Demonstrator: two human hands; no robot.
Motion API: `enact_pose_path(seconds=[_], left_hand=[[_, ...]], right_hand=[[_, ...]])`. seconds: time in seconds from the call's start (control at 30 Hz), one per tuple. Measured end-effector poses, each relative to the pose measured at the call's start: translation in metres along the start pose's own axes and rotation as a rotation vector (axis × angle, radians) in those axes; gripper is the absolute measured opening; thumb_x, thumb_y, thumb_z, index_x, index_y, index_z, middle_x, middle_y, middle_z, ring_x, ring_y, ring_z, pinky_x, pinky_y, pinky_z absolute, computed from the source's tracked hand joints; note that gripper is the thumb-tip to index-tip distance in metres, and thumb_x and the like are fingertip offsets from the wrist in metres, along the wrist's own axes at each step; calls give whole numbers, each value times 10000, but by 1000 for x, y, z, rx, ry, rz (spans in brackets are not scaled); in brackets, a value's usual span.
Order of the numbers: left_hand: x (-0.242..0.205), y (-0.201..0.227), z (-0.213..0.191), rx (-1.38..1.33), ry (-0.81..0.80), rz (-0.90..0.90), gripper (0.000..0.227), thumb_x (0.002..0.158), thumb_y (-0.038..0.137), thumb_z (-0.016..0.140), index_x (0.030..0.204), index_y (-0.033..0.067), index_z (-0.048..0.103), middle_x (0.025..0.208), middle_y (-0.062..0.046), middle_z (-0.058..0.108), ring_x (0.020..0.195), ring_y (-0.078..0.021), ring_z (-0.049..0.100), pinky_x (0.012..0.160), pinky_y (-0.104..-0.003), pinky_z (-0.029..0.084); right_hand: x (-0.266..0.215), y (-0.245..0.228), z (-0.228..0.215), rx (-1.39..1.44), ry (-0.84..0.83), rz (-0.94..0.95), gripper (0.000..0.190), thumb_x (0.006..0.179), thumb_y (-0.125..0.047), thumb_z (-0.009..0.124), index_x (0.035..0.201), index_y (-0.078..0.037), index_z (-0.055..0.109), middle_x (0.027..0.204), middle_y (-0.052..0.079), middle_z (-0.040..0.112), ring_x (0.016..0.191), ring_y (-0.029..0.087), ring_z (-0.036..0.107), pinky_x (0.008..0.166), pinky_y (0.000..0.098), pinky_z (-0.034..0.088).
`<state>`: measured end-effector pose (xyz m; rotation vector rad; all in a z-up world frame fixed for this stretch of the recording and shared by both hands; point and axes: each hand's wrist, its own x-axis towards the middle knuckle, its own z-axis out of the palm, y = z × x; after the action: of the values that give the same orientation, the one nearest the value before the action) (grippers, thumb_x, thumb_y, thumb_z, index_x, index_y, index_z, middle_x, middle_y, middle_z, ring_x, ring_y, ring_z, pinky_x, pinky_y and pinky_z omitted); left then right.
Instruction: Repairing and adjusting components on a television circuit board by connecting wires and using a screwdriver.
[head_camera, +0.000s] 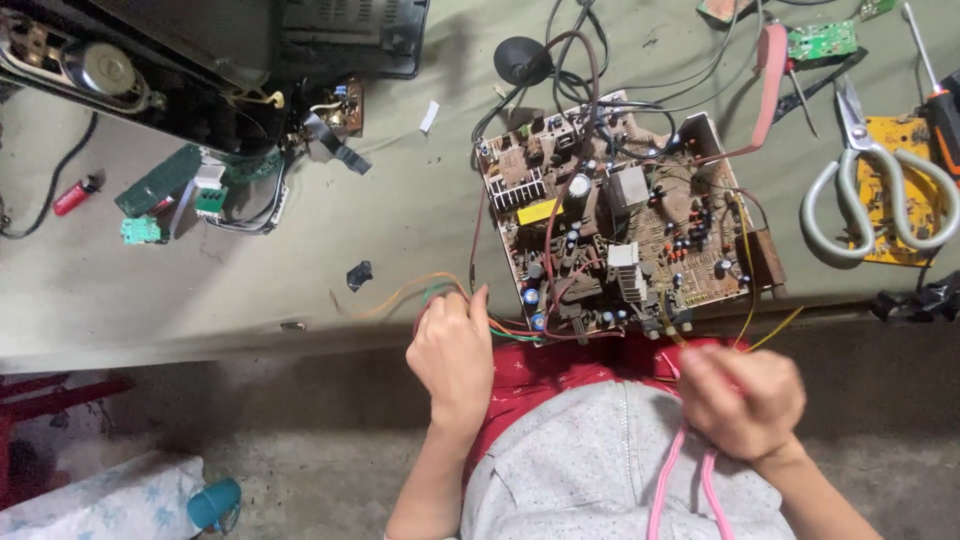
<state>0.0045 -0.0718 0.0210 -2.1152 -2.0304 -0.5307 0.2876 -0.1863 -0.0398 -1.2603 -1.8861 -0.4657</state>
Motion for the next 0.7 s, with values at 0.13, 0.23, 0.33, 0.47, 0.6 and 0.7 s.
enact_pose_path(seconds=[0.13, 0.23, 0.33, 0.47, 0.6, 0.7], left_hand=[[9, -12, -25, -158, -66, 248, 247, 901, 156, 739, 720, 75, 594, 695, -73, 585, 594, -251, 548, 561, -373, 446], [23, -21, -29, -351, -81, 427, 273, 853, 91, 749, 656, 81, 560, 677, -31, 528, 582, -205, 495, 524, -349, 401], [22, -24, -21, -654, -79, 488, 350, 801, 23, 771, 623, 70, 473, 615, -22, 466, 531, -194, 385, 500, -327, 346], [3, -19, -9, -963, 4, 488, 217, 735, 76, 868, 797, 102, 662, 734, 10, 575, 590, -143, 477, 555, -287, 398], [1, -9, -22, -838, 23, 579, 221, 787, 92, 837, 974, 208, 814, 1064, 54, 699, 916, -148, 559, 825, -299, 502], [-4, -13, -23, -766, -126, 654, 296, 794, 69, 771, 1072, 161, 811, 1238, 61, 719, 984, -175, 545, 933, -317, 494]], right_hand=[[46, -25, -9, 130, -219, -66, 241, 888, -133, 705, 1092, -30, 782, 1020, 154, 705, 645, 174, 570, 561, 322, 467], [65, -30, 0, 90, -335, -85, 276, 876, -88, 748, 1138, -3, 763, 911, 104, 680, 609, 167, 550, 540, 287, 467], [66, -33, 11, 104, -420, -22, 292, 899, -94, 758, 1168, 21, 745, 833, 41, 683, 553, 135, 549, 491, 279, 439], [53, -30, 16, 149, -451, 54, 314, 875, -72, 761, 1175, 17, 750, 725, 14, 631, 484, 119, 492, 451, 287, 393], [33, -23, 22, 205, -465, 76, 345, 868, -79, 756, 1203, 4, 746, 725, 7, 652, 467, 103, 479, 435, 276, 380], [11, -20, 31, 282, -435, 94, 387, 864, -135, 774, 1196, 52, 703, 727, 34, 697, 479, 101, 529, 427, 265, 427]])
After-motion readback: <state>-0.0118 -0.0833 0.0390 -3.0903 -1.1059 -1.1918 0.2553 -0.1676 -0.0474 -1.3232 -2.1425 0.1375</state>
